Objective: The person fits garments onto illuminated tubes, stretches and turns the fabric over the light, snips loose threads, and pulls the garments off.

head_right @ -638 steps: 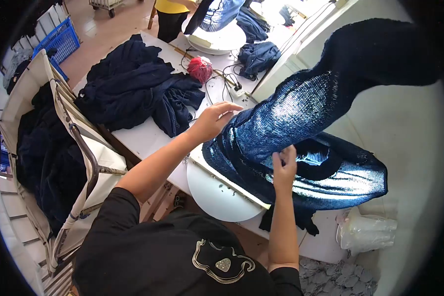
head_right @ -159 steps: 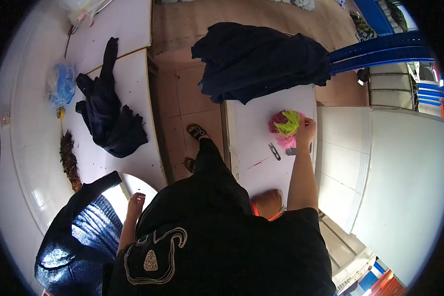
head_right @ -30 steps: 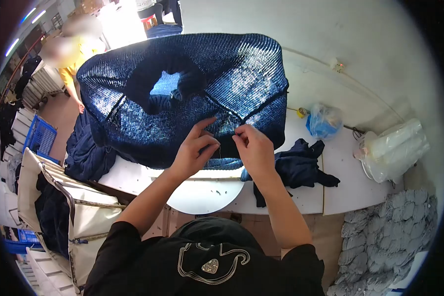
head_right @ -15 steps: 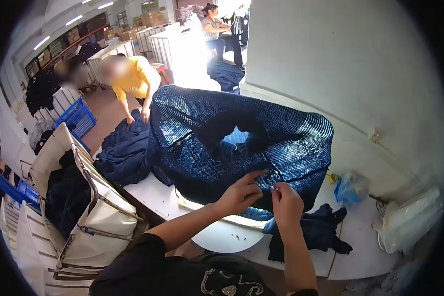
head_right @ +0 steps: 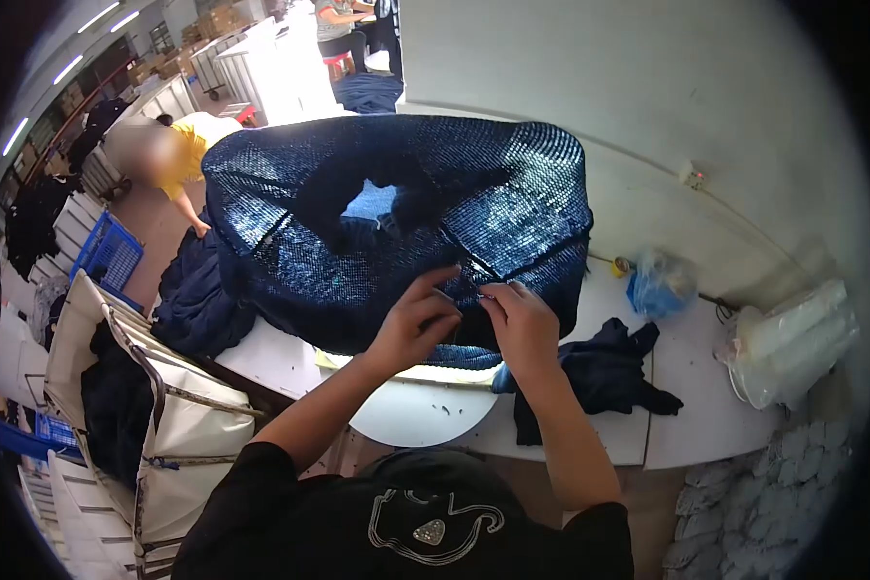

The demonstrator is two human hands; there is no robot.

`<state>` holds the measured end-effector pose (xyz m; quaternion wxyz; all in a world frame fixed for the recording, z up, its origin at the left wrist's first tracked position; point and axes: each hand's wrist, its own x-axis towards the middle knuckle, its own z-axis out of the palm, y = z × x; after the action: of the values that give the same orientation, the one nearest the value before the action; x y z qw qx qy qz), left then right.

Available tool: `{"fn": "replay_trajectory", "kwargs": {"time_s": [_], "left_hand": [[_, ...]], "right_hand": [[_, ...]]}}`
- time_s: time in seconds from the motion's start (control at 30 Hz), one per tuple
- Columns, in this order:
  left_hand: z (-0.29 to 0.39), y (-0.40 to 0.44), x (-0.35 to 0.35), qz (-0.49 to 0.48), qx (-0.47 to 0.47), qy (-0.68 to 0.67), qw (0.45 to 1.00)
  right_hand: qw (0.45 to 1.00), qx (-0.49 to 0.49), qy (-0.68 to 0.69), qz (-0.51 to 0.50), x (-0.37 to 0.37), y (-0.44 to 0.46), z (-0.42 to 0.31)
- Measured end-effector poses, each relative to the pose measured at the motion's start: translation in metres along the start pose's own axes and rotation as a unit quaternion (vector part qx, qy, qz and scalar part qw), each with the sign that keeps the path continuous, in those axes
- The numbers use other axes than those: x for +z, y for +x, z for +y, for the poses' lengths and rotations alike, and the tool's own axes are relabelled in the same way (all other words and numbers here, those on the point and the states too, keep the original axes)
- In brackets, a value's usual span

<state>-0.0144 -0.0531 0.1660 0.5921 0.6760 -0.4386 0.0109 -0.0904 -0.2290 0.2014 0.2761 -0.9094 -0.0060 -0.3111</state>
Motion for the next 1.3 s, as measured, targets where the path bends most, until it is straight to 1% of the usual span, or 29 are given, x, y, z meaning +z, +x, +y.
{"fn": "replay_trajectory", "kwargs": {"time_s": [0.03,0.13,0.27,0.37,0.67,0.77,0.87,0.97,1.03,1.13,1.27,1.3], "left_hand": [[0.002,0.000,-0.001,-0.001,0.016,0.010,1.000],[0.004,-0.001,-0.001,-0.007,0.013,0.002,1.000],[0.006,-0.004,-0.001,-0.010,0.008,-0.010,1.000],[0.008,-0.004,-0.002,-0.008,0.006,-0.008,1.000],[0.012,-0.004,-0.001,0.005,-0.006,-0.014,1.000],[0.009,-0.005,0.001,0.006,-0.010,-0.013,1.000],[0.010,-0.005,0.002,0.005,-0.006,-0.015,1.000],[0.008,-0.006,0.004,0.007,0.000,-0.009,1.000],[0.007,-0.005,0.004,0.008,0.008,-0.004,1.000],[0.012,-0.004,0.004,0.017,-0.013,-0.012,1.000],[0.012,-0.004,0.003,0.026,-0.006,-0.009,1.000],[0.013,-0.004,0.003,0.028,-0.008,-0.014,0.999]], "right_hand": [[1.000,0.004,0.004,0.002,-0.001,0.000,-0.001],[1.000,-0.005,0.002,0.009,-0.002,-0.002,0.001],[1.000,0.005,-0.007,-0.002,-0.004,-0.002,0.000],[1.000,-0.021,-0.008,0.014,-0.005,-0.003,0.000],[0.998,-0.047,-0.044,0.024,-0.014,-0.001,-0.003],[0.999,-0.029,-0.045,0.002,-0.011,-0.004,0.000],[0.999,0.037,-0.021,-0.032,-0.010,-0.005,-0.003],[0.996,0.065,-0.036,-0.039,-0.009,-0.005,-0.008],[0.998,0.052,-0.029,-0.030,-0.008,-0.004,-0.010],[0.999,0.021,-0.021,-0.018,-0.009,-0.002,-0.010],[1.000,-0.024,-0.004,-0.005,-0.012,-0.001,-0.005],[1.000,-0.023,-0.006,-0.005,-0.013,-0.002,-0.004]]}}
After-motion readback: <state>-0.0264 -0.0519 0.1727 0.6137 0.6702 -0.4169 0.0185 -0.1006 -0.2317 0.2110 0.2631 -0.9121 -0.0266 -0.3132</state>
